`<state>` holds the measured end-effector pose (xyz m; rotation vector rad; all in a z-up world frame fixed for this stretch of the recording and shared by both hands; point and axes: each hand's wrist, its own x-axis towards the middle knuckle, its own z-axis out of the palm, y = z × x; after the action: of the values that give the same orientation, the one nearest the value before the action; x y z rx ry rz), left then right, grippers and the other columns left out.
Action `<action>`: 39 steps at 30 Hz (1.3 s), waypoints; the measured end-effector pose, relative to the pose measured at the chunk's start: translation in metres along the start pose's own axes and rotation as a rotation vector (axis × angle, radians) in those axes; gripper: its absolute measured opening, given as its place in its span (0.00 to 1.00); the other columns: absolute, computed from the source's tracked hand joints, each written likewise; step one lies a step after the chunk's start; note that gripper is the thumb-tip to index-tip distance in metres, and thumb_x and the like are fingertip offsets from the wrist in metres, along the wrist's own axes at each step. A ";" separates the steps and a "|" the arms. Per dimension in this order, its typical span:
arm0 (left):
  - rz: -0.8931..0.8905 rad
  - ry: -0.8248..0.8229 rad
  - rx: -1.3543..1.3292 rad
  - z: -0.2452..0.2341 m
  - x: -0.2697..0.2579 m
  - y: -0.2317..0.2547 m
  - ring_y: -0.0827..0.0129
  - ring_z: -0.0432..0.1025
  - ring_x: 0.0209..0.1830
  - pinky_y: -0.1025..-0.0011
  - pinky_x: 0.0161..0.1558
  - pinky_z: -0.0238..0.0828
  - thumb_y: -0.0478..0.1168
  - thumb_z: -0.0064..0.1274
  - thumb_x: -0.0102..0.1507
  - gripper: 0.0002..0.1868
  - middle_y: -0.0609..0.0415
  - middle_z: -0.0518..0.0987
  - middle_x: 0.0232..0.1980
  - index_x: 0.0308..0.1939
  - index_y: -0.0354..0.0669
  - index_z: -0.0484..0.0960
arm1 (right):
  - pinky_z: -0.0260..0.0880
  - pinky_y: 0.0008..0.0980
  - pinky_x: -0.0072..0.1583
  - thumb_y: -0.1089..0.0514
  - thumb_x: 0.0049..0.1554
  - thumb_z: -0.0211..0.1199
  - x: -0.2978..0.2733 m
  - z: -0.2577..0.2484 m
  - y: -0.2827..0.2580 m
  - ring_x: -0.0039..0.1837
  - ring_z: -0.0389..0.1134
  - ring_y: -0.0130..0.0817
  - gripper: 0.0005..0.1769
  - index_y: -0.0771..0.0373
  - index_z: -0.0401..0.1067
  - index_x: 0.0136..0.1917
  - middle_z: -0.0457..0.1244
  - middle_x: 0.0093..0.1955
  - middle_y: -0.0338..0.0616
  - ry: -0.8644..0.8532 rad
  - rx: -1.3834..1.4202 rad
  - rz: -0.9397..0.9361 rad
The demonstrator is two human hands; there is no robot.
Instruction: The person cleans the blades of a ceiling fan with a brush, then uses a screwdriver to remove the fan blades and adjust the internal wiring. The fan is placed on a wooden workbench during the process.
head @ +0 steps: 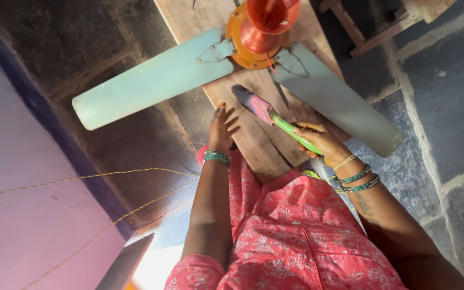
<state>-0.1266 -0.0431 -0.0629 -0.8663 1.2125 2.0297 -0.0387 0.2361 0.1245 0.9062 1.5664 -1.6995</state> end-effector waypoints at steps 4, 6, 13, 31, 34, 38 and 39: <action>-0.017 -0.173 0.034 0.065 -0.037 -0.033 0.55 0.77 0.55 0.58 0.53 0.75 0.57 0.43 0.69 0.31 0.47 0.78 0.64 0.73 0.49 0.65 | 0.52 0.24 0.27 0.51 0.59 0.63 -0.030 -0.050 0.007 0.28 0.58 0.21 0.17 0.62 0.74 0.57 0.62 0.32 0.37 -0.060 0.039 -0.128; -0.016 -0.260 0.074 0.094 -0.067 -0.064 0.54 0.79 0.52 0.60 0.51 0.76 0.55 0.42 0.70 0.29 0.44 0.80 0.61 0.71 0.45 0.68 | 0.51 0.22 0.27 0.51 0.59 0.63 -0.059 -0.079 0.023 0.28 0.57 0.19 0.17 0.59 0.76 0.59 0.61 0.31 0.34 -0.038 0.033 -0.169; -0.096 -0.287 0.206 0.194 -0.126 -0.140 0.63 0.79 0.47 0.65 0.45 0.78 0.50 0.38 0.70 0.25 0.49 0.82 0.57 0.68 0.44 0.71 | 0.52 0.23 0.27 0.51 0.57 0.65 -0.145 -0.186 0.067 0.28 0.61 0.21 0.17 0.61 0.75 0.57 0.62 0.31 0.37 0.188 0.096 -0.195; -0.087 -0.392 0.369 0.310 -0.132 -0.175 0.69 0.78 0.40 0.71 0.40 0.77 0.46 0.38 0.71 0.21 0.49 0.83 0.55 0.65 0.43 0.74 | 0.53 0.22 0.30 0.53 0.61 0.65 -0.219 -0.300 0.103 0.32 0.61 0.22 0.13 0.62 0.73 0.54 0.62 0.33 0.38 0.358 0.319 -0.328; -0.096 -0.359 0.318 0.318 -0.118 -0.169 0.67 0.79 0.40 0.71 0.40 0.77 0.46 0.39 0.71 0.20 0.49 0.83 0.54 0.64 0.43 0.74 | 0.54 0.21 0.30 0.53 0.60 0.65 -0.214 -0.309 0.080 0.33 0.63 0.21 0.14 0.63 0.73 0.56 0.63 0.34 0.37 0.378 0.248 -0.336; -0.090 -0.340 0.229 0.332 -0.096 -0.161 0.64 0.79 0.43 0.69 0.41 0.77 0.46 0.40 0.71 0.20 0.48 0.83 0.55 0.63 0.42 0.74 | 0.56 0.22 0.30 0.55 0.58 0.66 -0.193 -0.321 0.043 0.33 0.64 0.21 0.17 0.64 0.73 0.58 0.64 0.35 0.37 0.415 0.128 -0.349; -0.075 -0.343 0.194 0.335 -0.090 -0.158 0.63 0.80 0.44 0.69 0.42 0.77 0.46 0.41 0.72 0.20 0.47 0.83 0.55 0.63 0.42 0.74 | 0.57 0.22 0.30 0.56 0.58 0.66 -0.185 -0.324 0.034 0.33 0.64 0.21 0.17 0.64 0.73 0.59 0.64 0.35 0.37 0.415 0.096 -0.359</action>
<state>-0.0253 0.3065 0.0508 -0.4413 1.1392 1.8688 0.1117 0.5582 0.2443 1.1350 2.0331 -1.9325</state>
